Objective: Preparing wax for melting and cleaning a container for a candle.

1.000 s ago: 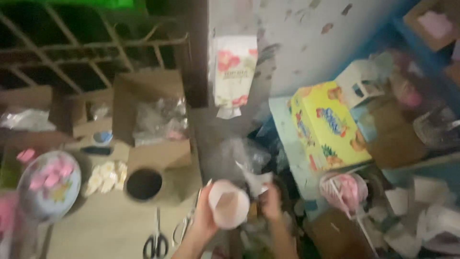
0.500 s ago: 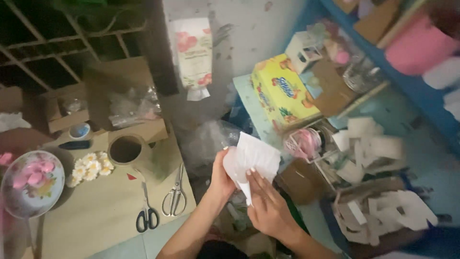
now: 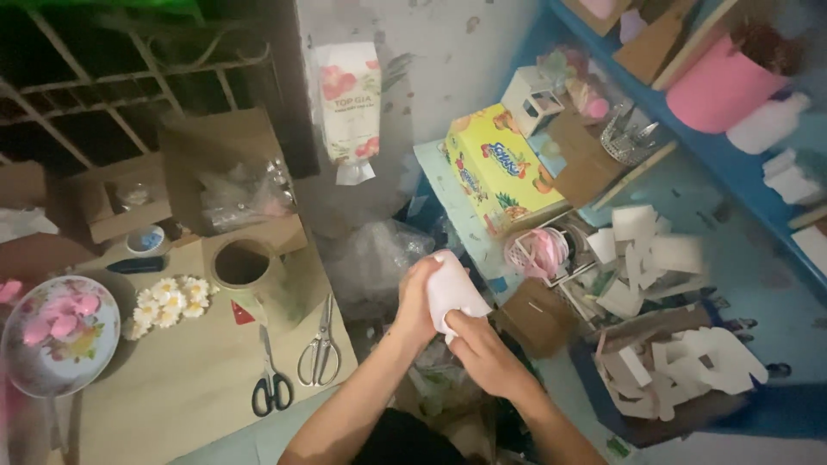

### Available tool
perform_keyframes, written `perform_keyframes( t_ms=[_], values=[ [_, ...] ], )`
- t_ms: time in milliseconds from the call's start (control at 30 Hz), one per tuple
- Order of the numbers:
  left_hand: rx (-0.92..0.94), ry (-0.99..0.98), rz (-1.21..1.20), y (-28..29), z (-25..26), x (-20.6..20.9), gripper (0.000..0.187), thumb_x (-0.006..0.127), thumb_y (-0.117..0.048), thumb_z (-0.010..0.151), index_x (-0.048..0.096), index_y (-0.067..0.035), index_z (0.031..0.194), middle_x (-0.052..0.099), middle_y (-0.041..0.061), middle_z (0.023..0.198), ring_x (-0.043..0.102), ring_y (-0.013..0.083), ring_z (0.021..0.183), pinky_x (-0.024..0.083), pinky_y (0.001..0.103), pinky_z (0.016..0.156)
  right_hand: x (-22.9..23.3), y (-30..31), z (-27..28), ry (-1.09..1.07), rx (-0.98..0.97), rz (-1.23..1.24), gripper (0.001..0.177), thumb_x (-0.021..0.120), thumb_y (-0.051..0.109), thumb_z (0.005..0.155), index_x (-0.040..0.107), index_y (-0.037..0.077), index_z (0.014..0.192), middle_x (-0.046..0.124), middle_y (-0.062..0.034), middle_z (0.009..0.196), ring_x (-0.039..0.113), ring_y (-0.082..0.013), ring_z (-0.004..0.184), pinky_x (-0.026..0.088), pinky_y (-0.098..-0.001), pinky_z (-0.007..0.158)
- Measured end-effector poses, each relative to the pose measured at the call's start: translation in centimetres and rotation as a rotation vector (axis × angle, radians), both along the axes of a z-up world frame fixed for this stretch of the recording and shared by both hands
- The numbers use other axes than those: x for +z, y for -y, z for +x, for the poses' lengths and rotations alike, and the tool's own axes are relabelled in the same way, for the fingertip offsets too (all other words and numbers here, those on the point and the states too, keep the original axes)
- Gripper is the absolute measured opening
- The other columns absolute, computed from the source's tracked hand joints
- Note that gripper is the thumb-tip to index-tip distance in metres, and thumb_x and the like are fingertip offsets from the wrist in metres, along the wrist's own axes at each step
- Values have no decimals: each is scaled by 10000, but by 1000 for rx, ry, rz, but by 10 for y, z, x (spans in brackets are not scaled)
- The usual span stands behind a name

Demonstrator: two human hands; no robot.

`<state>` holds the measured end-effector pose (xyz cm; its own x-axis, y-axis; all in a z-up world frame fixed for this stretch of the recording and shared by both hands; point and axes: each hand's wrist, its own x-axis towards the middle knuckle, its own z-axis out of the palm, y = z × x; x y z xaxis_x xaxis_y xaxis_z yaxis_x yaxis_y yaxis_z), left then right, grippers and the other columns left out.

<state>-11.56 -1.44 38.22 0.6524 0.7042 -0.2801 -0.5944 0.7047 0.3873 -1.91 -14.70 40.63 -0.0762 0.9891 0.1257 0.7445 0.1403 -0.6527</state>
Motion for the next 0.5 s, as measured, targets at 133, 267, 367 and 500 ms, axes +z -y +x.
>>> perform_keyframes(
  t_ms=[133, 267, 367, 500],
  values=[
    [65, -64, -18, 0, 7, -5, 432, 619, -259, 842, 570, 3, 1182, 694, 224, 997, 715, 345, 894, 605, 493, 788, -74, 1, 16, -389, -169, -21, 292, 547, 90, 879, 601, -39, 1136, 627, -173, 1054, 604, -319, 1015, 461, -377, 910],
    [188, -130, 155, 1, 17, -24, 390, 602, -202, 861, 641, 31, 1172, 698, 173, 989, 683, 283, 873, 586, 404, 771, -121, 5, 19, -1355, -366, -1, 501, 514, 85, 844, 616, -88, 1304, 656, -156, 1230, 609, -227, 1129, 449, -319, 1000],
    [241, -132, 249, 1, 17, -27, 373, 601, -141, 860, 678, 32, 1182, 694, 116, 1018, 659, 227, 898, 562, 348, 798, -84, -4, 9, -1605, -501, 13, 489, 533, 103, 828, 625, -79, 1273, 672, -191, 1144, 660, -297, 1012, 504, -391, 927],
    [226, -106, 285, -2, 19, -28, 376, 583, -131, 852, 673, 19, 1185, 701, 112, 1028, 669, 224, 904, 567, 341, 807, -69, -3, 6, -1911, -439, 16, 495, 529, 145, 806, 611, -71, 1244, 713, -200, 1150, 700, -322, 1026, 540, -424, 957]
  ],
)
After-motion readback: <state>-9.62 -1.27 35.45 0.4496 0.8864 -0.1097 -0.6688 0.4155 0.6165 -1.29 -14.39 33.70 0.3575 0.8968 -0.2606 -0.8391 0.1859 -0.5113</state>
